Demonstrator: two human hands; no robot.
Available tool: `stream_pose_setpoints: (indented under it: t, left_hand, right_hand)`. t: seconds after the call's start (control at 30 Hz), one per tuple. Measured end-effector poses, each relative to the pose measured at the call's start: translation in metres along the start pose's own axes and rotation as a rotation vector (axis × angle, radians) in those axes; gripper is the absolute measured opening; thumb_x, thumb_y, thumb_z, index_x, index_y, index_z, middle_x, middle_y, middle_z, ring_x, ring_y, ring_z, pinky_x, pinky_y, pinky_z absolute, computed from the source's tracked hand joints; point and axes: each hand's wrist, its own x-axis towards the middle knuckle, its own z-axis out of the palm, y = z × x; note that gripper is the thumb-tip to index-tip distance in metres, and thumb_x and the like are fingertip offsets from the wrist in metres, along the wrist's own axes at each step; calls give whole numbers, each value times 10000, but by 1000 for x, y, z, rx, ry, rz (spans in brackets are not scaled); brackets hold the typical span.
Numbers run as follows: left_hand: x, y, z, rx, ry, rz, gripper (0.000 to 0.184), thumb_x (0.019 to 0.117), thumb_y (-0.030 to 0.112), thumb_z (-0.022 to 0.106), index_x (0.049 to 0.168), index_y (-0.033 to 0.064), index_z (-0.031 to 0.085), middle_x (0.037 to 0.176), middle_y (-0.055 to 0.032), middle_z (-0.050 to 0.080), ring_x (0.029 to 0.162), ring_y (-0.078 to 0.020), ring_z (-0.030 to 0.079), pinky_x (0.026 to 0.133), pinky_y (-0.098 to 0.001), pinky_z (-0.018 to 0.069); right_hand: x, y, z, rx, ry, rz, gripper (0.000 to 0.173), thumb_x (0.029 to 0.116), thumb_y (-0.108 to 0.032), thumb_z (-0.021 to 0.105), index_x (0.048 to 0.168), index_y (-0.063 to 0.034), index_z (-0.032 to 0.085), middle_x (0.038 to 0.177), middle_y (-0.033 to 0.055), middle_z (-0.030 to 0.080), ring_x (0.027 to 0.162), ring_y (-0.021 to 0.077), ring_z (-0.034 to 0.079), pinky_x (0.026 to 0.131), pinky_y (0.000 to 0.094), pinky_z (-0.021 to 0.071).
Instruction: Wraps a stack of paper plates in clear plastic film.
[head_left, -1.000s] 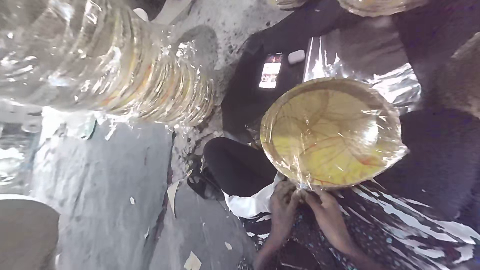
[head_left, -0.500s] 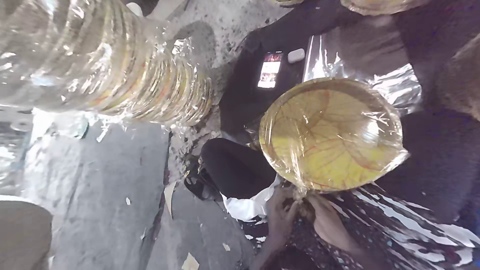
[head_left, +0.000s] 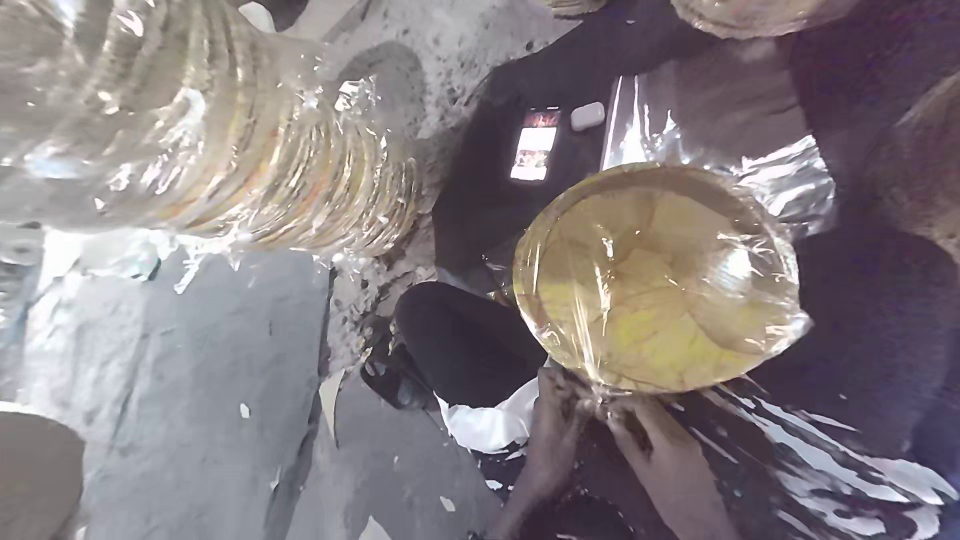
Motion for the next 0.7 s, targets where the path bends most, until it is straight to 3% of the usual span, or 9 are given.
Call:
stream_pose_setpoints:
  t: [0.1, 0.23, 0.33, 0.4, 0.53, 0.6, 0.7]
  left_hand:
    - [4, 3, -8, 59, -84, 15, 194, 950, 6, 582, 1087, -78, 473, 901, -38, 639, 826, -30, 633, 776, -228, 541]
    - [13, 23, -20, 316, -224, 39, 126, 942, -31, 536, 985, -88, 640, 866, -140, 652, 772, -130, 625, 737, -274, 529]
    - [18, 25, -23, 338, -272, 35, 148, 918, -54, 547, 1047, -104, 601, 853, -147, 640, 740, -158, 618, 699, -303, 527]
    - [19, 23, -25, 292, -282, 15, 234, 897, -44, 603, 1110, -110, 534, 849, -114, 644, 731, -123, 618, 692, -284, 527]
    - [18, 21, -20, 210, -245, -17, 368, 848, 7, 728, 1126, -116, 520, 817, -77, 668, 681, -60, 611, 658, -221, 512]
    - [15, 20, -13, 224, -179, -20, 396, 826, 7, 747, 1128, -133, 531, 820, -104, 696, 685, -93, 653, 670, -249, 542]
    - [5, 10, -1, 294, -16, 152, 415, 826, 67, 753, 1101, -164, 546, 837, -147, 725, 698, -110, 692, 669, -235, 556]
  right_hand:
    - [-3, -8, -4, -99, 35, -188, 187, 898, -49, 633, 1030, -1, 756, 987, 204, 743, 856, 317, 743, 756, 385, 605]
    - [1, -3, 2, -170, -16, -306, 359, 878, 50, 620, 1161, -118, 763, 1163, 227, 700, 966, 327, 724, 802, 376, 600]
    - [9, 6, 7, -234, 66, -406, 264, 885, 3, 624, 1048, -123, 788, 997, 128, 754, 859, 237, 739, 732, 283, 589]
    - [11, 9, 6, -228, 102, -408, 215, 896, -31, 627, 987, -136, 791, 890, 96, 747, 798, 197, 726, 690, 253, 574]
    - [9, 8, -1, -205, 102, -326, 126, 910, -97, 656, 905, -112, 781, 789, 118, 717, 698, 217, 707, 617, 286, 566]
    - [8, 4, -6, -197, 75, -284, 125, 906, -121, 670, 888, -76, 786, 761, 139, 709, 665, 242, 705, 600, 303, 568]
    - [7, -1, -12, -181, 60, -226, 119, 895, -116, 679, 881, -63, 784, 763, 148, 712, 668, 245, 700, 625, 285, 563]
